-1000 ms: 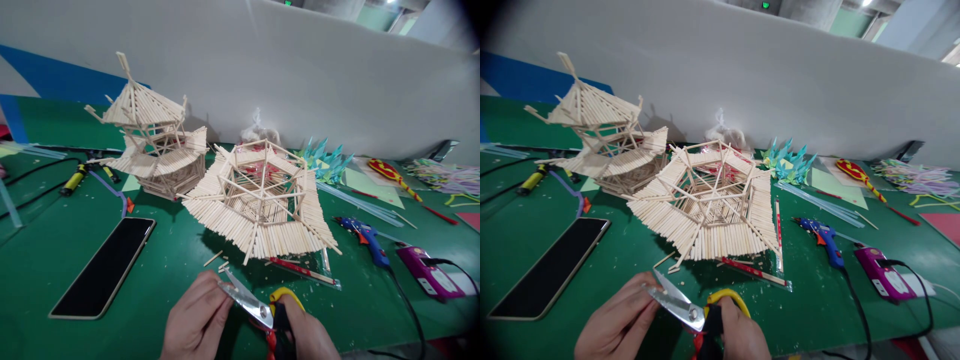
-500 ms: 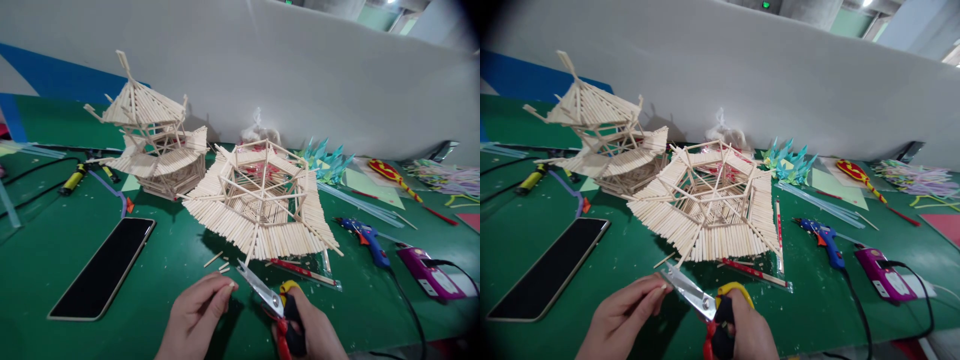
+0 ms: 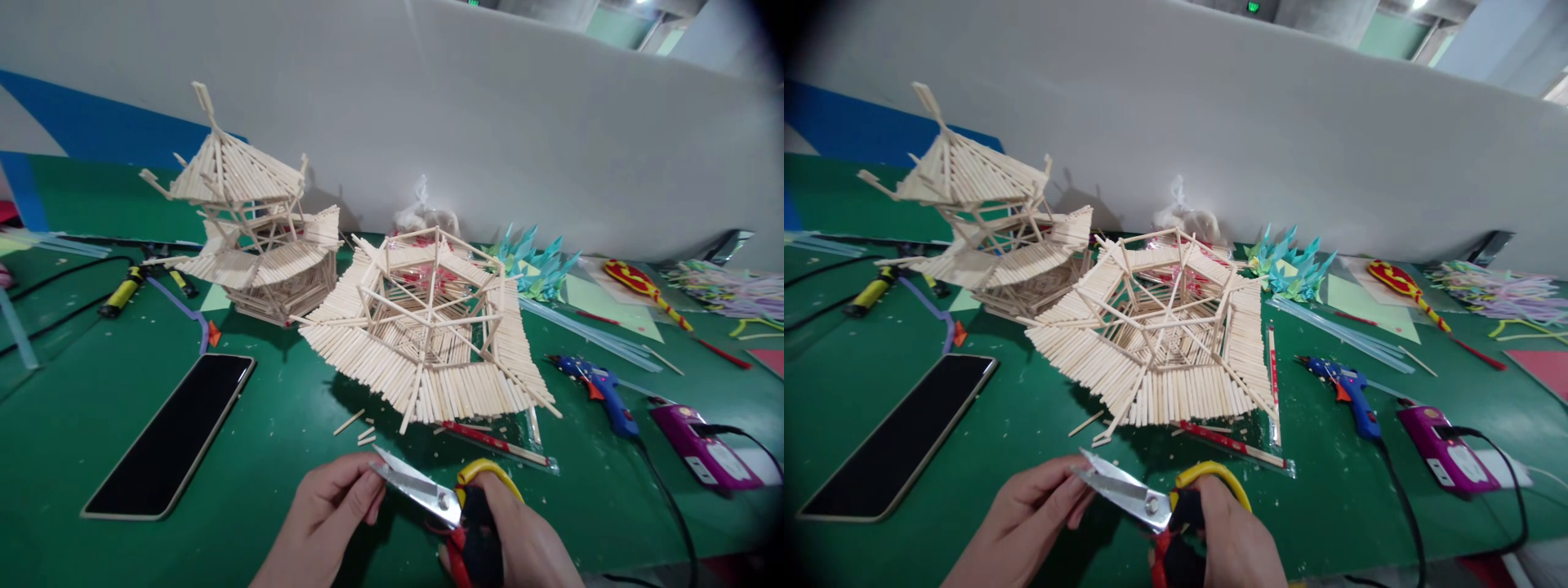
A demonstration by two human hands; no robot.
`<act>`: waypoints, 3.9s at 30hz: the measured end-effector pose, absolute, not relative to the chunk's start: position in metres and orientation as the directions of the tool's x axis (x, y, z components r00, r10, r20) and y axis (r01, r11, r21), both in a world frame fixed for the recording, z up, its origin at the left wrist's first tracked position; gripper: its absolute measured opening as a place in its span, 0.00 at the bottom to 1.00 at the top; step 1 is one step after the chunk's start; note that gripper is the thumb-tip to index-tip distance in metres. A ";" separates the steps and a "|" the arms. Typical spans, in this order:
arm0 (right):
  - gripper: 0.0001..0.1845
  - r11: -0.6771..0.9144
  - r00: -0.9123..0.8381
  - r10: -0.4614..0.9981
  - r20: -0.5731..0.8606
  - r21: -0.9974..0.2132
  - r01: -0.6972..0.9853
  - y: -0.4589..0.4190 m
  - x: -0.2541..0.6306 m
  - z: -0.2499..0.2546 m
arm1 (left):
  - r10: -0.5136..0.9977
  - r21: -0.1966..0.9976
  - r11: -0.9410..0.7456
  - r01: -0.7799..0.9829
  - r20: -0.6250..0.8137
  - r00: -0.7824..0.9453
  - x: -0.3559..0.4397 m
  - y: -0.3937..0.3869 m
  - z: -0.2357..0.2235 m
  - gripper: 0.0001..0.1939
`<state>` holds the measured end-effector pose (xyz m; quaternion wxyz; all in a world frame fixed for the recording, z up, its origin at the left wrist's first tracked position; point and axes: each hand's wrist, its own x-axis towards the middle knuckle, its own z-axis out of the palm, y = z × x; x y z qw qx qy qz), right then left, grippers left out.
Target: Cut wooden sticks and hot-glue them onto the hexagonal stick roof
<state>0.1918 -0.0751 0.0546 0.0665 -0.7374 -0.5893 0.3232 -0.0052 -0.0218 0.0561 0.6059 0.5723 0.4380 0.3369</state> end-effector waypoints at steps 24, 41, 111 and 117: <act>0.17 -0.330 0.195 0.906 -0.375 -0.341 0.880 -0.100 0.238 0.032 | 0.857 0.630 -0.506 0.589 0.292 0.425 -0.028 -0.019 0.028 0.11; 0.12 -0.464 0.267 0.855 -0.444 -0.428 0.776 -0.109 0.249 0.039 | 0.642 0.073 -0.750 0.658 0.324 0.695 -0.021 0.015 0.019 0.12; 0.12 -0.004 -0.040 0.972 -0.233 -0.186 0.982 0.004 0.288 0.052 | 0.725 -0.013 -0.687 0.727 -0.083 0.684 -0.005 0.037 0.029 0.15; 0.13 -0.145 0.131 0.987 -0.095 -0.158 0.977 0.008 0.318 0.048 | 0.722 0.018 -0.692 0.722 0.045 0.691 -0.005 0.042 0.029 0.16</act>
